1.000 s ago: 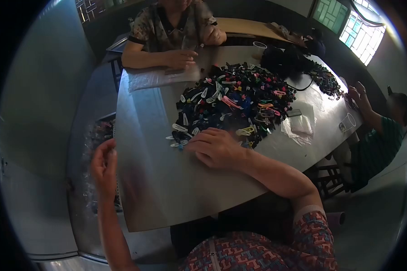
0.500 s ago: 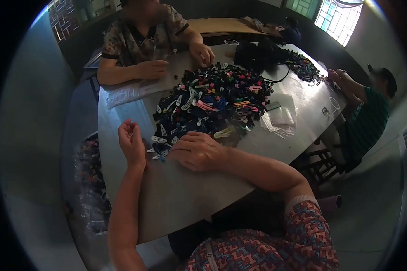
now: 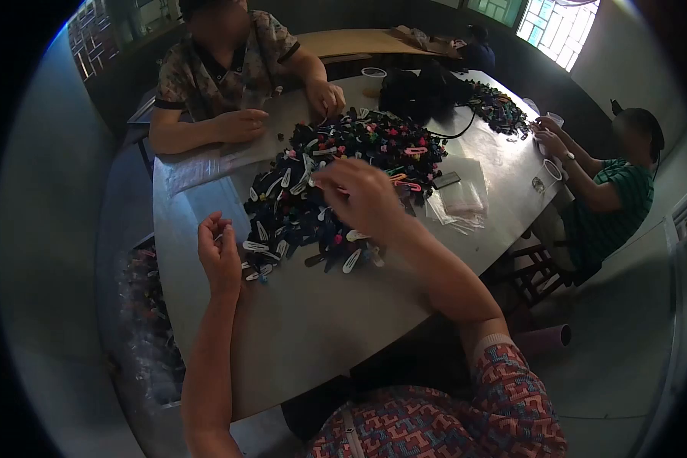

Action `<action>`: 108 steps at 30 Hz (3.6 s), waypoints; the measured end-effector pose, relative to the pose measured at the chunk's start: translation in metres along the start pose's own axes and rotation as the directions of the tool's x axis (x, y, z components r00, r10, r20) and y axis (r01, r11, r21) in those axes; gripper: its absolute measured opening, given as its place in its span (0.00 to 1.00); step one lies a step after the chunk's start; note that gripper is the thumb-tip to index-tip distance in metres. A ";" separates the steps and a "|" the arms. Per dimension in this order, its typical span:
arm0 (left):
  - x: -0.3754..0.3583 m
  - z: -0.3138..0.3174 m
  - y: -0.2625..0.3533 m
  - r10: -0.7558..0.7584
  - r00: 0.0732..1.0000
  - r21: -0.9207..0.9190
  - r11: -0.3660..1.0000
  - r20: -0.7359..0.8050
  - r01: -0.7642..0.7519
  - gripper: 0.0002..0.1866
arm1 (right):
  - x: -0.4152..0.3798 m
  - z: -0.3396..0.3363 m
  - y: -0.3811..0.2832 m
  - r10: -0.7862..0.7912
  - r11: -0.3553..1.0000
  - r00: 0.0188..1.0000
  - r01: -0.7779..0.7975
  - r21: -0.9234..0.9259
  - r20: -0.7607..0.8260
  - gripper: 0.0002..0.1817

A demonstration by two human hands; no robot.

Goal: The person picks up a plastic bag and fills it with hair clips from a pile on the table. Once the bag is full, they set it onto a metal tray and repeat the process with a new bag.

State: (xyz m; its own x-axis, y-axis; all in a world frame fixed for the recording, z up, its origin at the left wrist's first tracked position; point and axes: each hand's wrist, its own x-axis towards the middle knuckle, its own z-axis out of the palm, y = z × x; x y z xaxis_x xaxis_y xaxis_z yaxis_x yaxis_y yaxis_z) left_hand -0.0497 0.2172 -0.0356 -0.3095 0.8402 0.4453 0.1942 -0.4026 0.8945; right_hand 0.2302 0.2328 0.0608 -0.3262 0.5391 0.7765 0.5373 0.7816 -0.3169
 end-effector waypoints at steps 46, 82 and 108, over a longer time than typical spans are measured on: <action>-0.005 0.000 0.017 -0.107 0.989 -0.026 0.994 0.098 0.110 0.10 | -0.127 -0.172 0.195 0.727 0.551 0.545 -0.826 -0.118 -0.418 0.13; -0.012 -0.006 0.065 -0.477 0.844 -0.453 0.713 0.246 0.535 0.08 | 0.030 0.040 0.001 0.374 0.489 0.817 -0.576 0.655 0.439 0.20; -0.014 0.000 0.058 -0.348 0.925 -0.468 0.798 0.156 0.379 0.16 | 0.012 0.059 -0.021 0.366 0.527 0.617 -0.755 0.391 0.697 0.09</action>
State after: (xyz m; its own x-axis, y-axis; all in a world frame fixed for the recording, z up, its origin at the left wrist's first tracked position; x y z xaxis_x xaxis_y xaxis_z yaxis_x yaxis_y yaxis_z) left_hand -0.0339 0.1824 0.0098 -0.2089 0.9734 0.0944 -0.3983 -0.1729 0.9008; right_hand 0.1691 0.2411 0.0452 -0.5467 0.8371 -0.0168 0.2252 0.1277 -0.9659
